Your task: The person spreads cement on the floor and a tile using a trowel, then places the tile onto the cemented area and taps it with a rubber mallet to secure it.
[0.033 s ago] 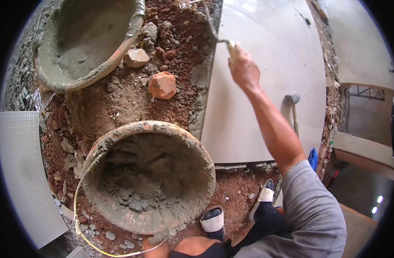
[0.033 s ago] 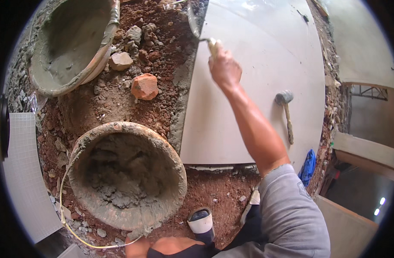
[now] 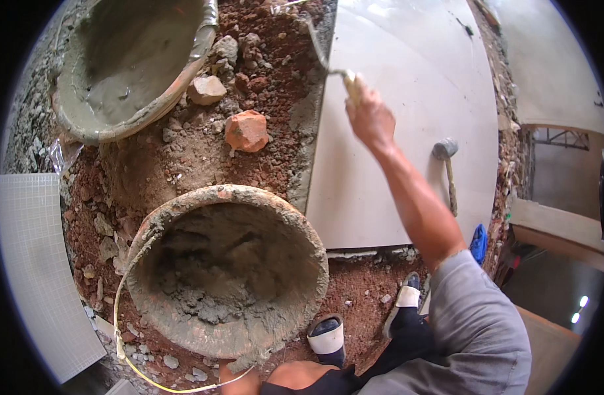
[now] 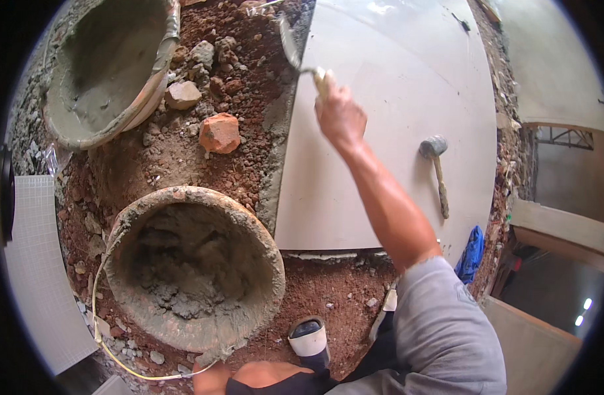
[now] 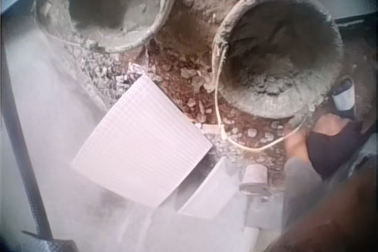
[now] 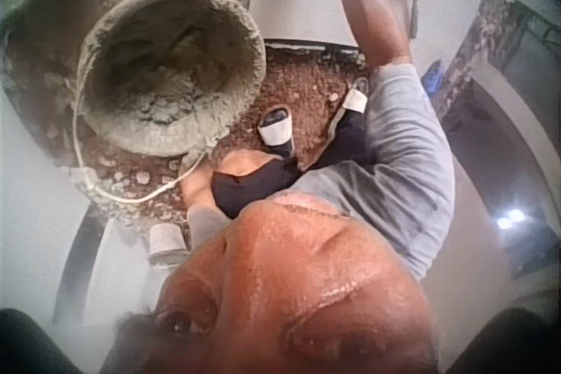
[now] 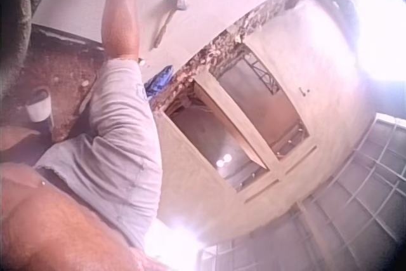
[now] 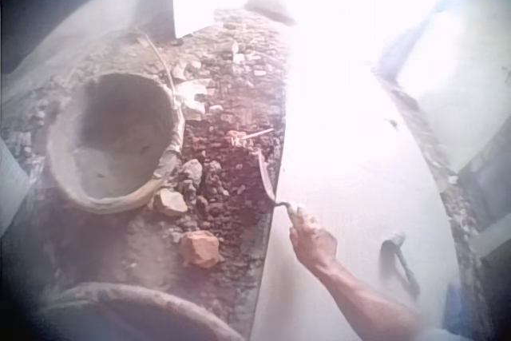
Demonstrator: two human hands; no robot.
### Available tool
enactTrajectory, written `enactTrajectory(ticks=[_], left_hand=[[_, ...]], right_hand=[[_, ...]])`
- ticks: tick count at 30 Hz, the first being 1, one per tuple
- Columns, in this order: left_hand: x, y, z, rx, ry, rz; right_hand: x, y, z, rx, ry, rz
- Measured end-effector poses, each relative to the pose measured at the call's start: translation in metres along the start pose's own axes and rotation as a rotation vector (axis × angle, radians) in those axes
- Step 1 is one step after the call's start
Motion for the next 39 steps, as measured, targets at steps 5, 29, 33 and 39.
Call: enactTrajectory(ticks=[5,29,33,39], left_hand=[[0.007,-0.008,0.001,-0.017,-0.029,0.008],[0.042,-0.114,0.049,-0.011,-0.18,0.075],[0.038,-0.121,0.037,0.039,-0.207,0.057],[0.026,-0.079,0.027,0.093,0.625,0.594]], right_hand=[[-0.022,0.109,-0.005,0.115,-0.007,0.039],[-0.046,0.378,-0.002,0.144,-0.571,-0.384],[-0.039,0.348,0.011,0.278,-0.556,-0.128],[-0.06,0.333,-0.001,0.241,-0.515,-0.221]])
Point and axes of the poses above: each hand's wrist, its own y-axis away from the middle knuckle, its own x-axis out of the back of the hand, z = x × y, the point moved 3 cm from there along -y, towards the middle knuckle, and after that the axes turned 11 degrees about -z, right-handed, at the moved point
